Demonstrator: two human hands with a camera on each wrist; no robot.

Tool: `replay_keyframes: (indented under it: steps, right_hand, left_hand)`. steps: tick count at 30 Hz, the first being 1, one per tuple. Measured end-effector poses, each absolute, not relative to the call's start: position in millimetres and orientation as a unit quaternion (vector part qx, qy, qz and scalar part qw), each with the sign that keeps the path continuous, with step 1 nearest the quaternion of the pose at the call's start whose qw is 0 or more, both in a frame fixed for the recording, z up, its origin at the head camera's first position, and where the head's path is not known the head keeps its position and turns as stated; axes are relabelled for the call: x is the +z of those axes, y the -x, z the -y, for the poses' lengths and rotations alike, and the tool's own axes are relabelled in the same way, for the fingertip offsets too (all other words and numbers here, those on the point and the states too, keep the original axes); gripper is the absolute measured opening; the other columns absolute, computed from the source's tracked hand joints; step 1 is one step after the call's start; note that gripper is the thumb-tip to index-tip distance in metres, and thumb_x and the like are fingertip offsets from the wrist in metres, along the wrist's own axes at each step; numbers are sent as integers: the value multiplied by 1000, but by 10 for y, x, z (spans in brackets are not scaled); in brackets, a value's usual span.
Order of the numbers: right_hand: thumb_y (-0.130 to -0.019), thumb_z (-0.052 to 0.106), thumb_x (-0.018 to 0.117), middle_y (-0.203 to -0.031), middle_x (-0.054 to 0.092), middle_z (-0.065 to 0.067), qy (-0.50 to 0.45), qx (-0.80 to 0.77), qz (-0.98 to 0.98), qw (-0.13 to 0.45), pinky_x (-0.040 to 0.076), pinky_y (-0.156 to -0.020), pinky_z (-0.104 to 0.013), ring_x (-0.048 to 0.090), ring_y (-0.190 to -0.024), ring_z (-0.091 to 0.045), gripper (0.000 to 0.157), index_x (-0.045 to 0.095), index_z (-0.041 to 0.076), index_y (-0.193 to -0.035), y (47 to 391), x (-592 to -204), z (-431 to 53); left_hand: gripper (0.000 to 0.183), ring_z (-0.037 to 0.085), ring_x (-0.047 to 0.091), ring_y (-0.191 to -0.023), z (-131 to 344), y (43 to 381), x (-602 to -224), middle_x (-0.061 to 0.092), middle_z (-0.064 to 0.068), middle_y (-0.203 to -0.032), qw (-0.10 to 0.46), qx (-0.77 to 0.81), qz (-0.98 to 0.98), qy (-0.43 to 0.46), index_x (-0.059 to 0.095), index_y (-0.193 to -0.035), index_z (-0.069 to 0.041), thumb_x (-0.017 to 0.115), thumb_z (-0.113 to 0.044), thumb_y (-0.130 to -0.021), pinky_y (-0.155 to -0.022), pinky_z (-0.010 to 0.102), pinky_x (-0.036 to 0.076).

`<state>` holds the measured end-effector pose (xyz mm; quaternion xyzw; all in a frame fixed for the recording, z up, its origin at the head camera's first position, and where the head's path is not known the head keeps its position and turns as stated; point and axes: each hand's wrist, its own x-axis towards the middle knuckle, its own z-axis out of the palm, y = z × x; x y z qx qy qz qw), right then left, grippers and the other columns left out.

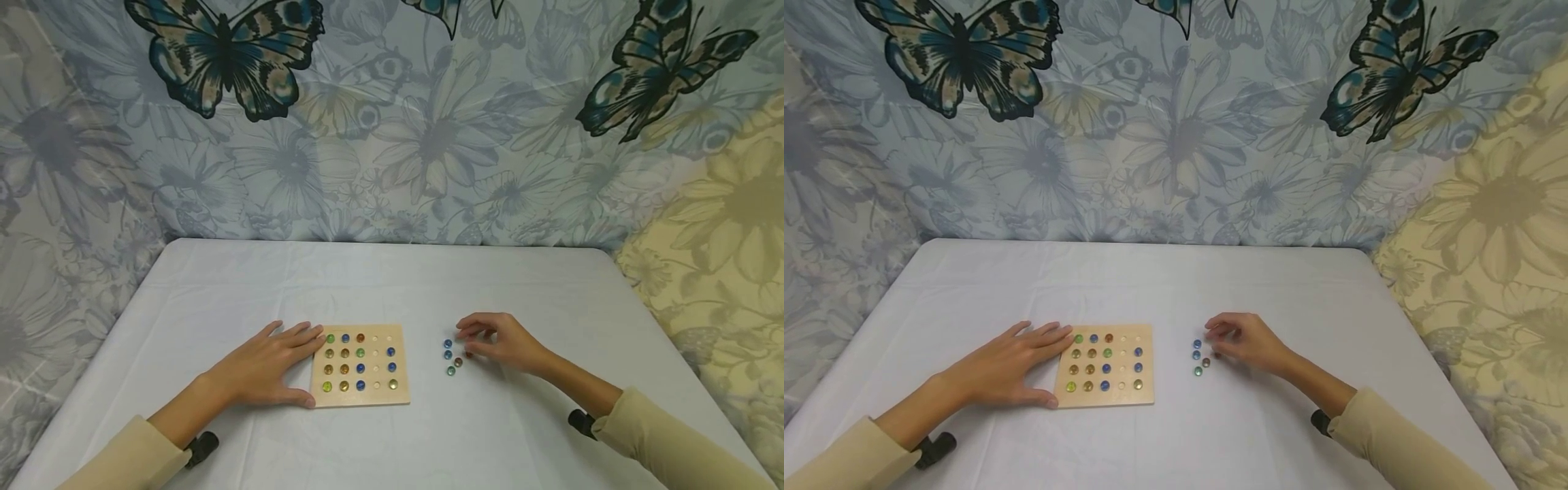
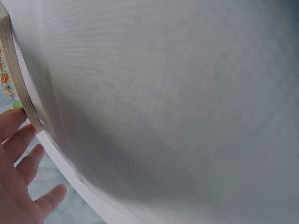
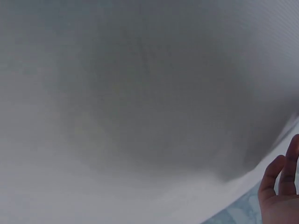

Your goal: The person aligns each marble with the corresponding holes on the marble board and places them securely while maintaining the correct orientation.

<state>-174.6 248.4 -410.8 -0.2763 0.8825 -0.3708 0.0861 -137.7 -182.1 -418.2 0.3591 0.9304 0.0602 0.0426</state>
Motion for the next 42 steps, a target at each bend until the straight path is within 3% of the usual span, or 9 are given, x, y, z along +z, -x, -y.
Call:
replay_keyframes:
  steps: [6,15,33,42]
  right_hand:
    - [-79,14,73,-97,70,3,270,-369,-884,100,50,-75,-34,64,-88,-13,31,64,9,-108,1715,-4135,-2541]
    - [-77,-4,70,-90,70,-10,297,-379,-870,105,50,-73,-40,65,-86,-27,28,63,-4,-105,1562,-3949,-2425]
    - [-79,-6,68,-91,70,-10,294,-370,-875,109,50,-72,-41,65,-87,-27,26,63,-3,-104,1546,-3869,-2383]
    - [-79,-2,69,-91,70,-3,297,-363,-879,92,50,-71,-37,65,-85,-20,27,64,3,-105,1660,-4122,-2502]
  left_hand:
    - [98,22,29,-135,1818,1373,-4184,31,-1,-148,43,56,-931,-358,37,-143,-18,43,-82,-69,-104,57,22]
    - [99,21,28,-135,1821,1375,-4202,30,-2,-149,42,51,-932,-356,37,-143,-19,43,-83,-69,-105,56,22]
    - [99,22,28,-135,1816,1374,-4187,29,-2,-149,43,50,-933,-354,35,-144,-19,43,-83,-69,-104,57,23]
    - [98,21,27,-136,1823,1368,-4198,28,-2,-150,45,48,-933,-355,35,-144,-19,42,-83,-69,-104,56,23]
